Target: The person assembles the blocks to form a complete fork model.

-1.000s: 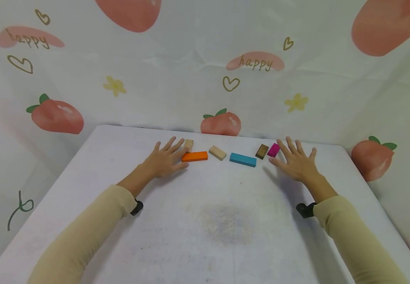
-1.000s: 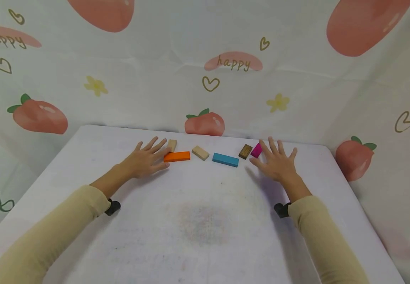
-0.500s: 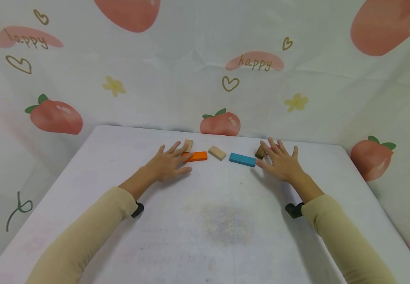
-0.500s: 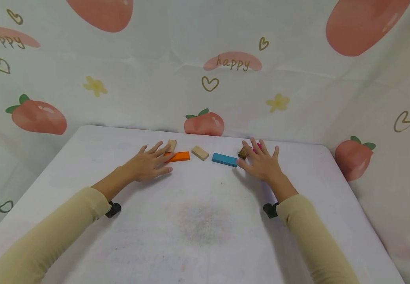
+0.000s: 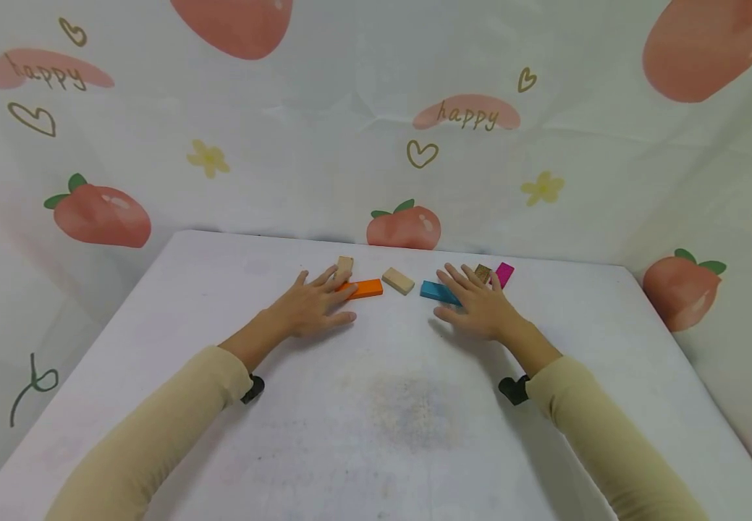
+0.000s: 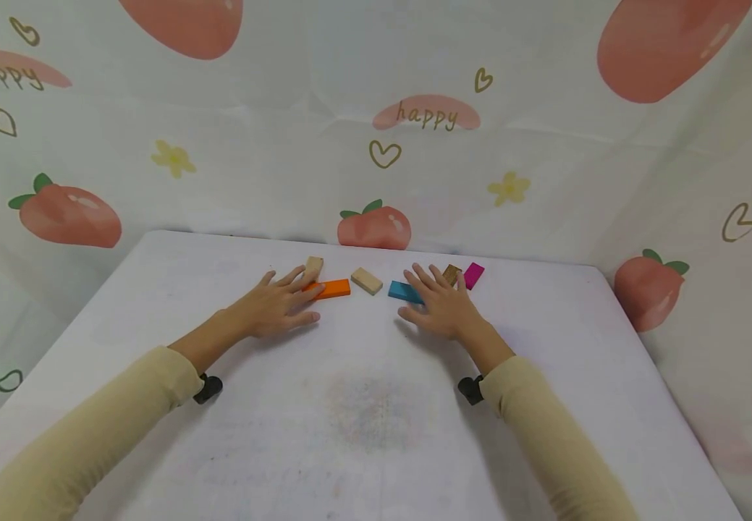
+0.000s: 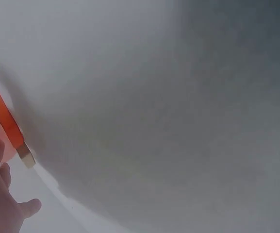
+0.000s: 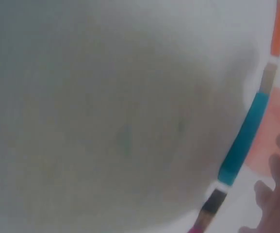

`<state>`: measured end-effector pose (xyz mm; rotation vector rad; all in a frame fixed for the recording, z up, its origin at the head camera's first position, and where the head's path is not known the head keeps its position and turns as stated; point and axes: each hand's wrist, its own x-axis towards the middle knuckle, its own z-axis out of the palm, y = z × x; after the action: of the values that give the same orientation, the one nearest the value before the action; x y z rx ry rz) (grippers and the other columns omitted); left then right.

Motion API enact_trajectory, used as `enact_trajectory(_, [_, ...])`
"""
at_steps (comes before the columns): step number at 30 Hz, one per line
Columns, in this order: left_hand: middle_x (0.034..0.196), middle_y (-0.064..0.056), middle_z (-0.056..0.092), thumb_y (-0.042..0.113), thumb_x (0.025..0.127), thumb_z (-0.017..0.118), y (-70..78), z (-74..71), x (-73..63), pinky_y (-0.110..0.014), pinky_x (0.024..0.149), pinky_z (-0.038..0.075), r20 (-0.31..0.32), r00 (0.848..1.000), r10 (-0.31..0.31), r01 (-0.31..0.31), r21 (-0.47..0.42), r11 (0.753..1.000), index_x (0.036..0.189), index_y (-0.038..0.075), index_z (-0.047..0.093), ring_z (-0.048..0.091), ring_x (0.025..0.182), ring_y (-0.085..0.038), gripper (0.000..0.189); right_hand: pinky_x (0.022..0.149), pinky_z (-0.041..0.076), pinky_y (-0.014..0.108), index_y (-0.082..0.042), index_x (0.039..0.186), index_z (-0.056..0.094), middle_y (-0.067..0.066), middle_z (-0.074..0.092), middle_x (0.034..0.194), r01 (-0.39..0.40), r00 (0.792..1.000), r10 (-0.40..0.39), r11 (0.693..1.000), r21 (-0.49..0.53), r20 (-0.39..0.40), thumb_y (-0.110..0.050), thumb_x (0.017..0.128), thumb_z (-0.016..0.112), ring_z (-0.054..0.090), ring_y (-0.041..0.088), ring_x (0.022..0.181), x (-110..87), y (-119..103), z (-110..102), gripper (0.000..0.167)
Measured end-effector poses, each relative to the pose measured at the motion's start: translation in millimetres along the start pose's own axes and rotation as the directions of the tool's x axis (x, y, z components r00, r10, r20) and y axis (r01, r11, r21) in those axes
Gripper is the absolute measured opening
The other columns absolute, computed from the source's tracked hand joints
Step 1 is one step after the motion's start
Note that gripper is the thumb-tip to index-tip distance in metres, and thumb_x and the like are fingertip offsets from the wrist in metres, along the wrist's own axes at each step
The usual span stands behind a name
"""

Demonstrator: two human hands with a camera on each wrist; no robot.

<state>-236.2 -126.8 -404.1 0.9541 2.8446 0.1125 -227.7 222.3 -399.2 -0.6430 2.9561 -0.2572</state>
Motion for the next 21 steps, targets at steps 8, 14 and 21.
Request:
enact_trajectory(8, [0.165,-0.001,0.020,0.063,0.099,0.040,4.0,1.7,-1.8,-0.067,0.114,0.013,-0.003,1.000,0.017,-0.017,0.020,1.000,0.158,0.019,0.027,0.011,0.153,-0.026,0.075,0.114,0.002,0.068,-0.019,0.160,0.025,0.002,0.019,0.166,0.084,0.996,-0.083,0.996,-0.004,0.036,-0.059,0.096,0.048,0.014,0.033,0.152,9.2,-21,8,0.079])
enact_trajectory(14, [0.164,-0.001,0.022,0.063,0.099,0.040,5.9,2.5,-3.7,-0.067,0.114,0.013,0.004,1.000,0.030,-0.030,0.028,0.999,0.159,0.017,0.026,0.013,0.152,-0.026,0.076,0.115,0.007,0.066,-0.021,0.159,0.026,0.000,0.022,0.164,0.131,0.990,-0.128,0.990,-0.050,0.057,-0.058,0.096,0.046,0.017,0.030,0.151,15.3,-33,13,0.076])
enact_trajectory(21, [0.164,-0.001,0.023,0.063,0.100,0.039,7.5,4.4,-4.0,-0.067,0.114,0.014,0.010,0.999,0.045,-0.045,0.036,0.998,0.159,0.020,0.026,0.014,0.152,-0.025,0.075,0.116,0.009,0.066,-0.017,0.159,0.028,0.002,0.027,0.163,0.144,0.988,-0.139,0.987,-0.077,0.059,-0.056,0.095,0.048,0.020,0.031,0.151,14.5,-39,16,0.077])
